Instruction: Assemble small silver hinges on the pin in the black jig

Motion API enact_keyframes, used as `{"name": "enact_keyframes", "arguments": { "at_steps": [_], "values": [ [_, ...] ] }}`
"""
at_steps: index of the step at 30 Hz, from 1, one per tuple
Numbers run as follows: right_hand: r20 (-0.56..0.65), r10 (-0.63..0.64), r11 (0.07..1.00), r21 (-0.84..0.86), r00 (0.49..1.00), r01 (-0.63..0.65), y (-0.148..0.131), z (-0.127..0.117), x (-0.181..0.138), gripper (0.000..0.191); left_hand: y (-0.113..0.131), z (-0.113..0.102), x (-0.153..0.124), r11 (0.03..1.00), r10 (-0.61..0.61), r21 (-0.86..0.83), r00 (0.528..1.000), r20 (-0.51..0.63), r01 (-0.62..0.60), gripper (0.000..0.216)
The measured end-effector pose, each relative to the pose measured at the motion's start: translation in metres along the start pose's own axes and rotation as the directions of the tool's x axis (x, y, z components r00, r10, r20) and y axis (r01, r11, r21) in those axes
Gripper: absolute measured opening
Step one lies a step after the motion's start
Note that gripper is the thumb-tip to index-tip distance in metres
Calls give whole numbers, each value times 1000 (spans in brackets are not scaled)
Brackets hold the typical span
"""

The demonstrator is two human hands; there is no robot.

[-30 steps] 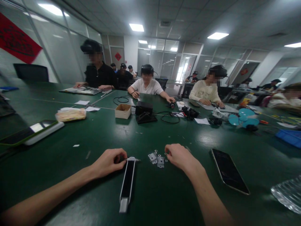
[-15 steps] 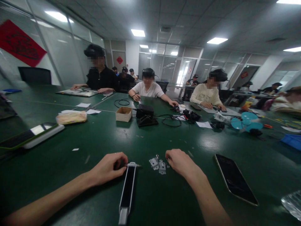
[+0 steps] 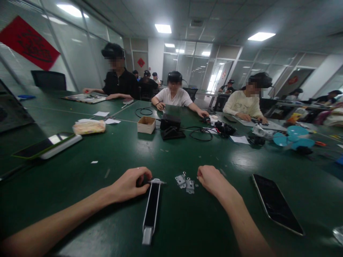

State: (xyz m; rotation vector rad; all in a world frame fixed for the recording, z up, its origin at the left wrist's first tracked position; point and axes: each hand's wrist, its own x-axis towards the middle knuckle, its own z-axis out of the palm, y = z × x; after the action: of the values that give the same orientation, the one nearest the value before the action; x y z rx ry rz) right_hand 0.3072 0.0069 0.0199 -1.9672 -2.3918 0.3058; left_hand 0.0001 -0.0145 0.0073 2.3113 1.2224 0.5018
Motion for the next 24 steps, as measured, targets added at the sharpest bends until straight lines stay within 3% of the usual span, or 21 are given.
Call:
{"name": "enact_keyframes", "arguments": {
  "at_steps": [6,11,14,17,24],
  "values": [
    [15,35,999,29,999,-35,-7,-3,-3,10,-1,0,0,1000,1,1,1000,-6,-1,19],
    [-81,1,1000,-6,997,-1,-19,-5,-6,10,1,-1,0,1000,-8,3,1000,7,8,19],
    [-197,-116,993,-35,974,112,-33,-3,-8,10,1,-1,0,1000,4,0,1000,10,-4,17],
    [-295,-264,964,-86,918,250,-52,3,-11,7,0,-1,-1,1000,19,14,1000,3,-19,16],
    [-318,-498,863,-91,806,497,-89,16,-22,7,-1,1,0,999,34,32,999,-19,-33,14]
  ]
}}
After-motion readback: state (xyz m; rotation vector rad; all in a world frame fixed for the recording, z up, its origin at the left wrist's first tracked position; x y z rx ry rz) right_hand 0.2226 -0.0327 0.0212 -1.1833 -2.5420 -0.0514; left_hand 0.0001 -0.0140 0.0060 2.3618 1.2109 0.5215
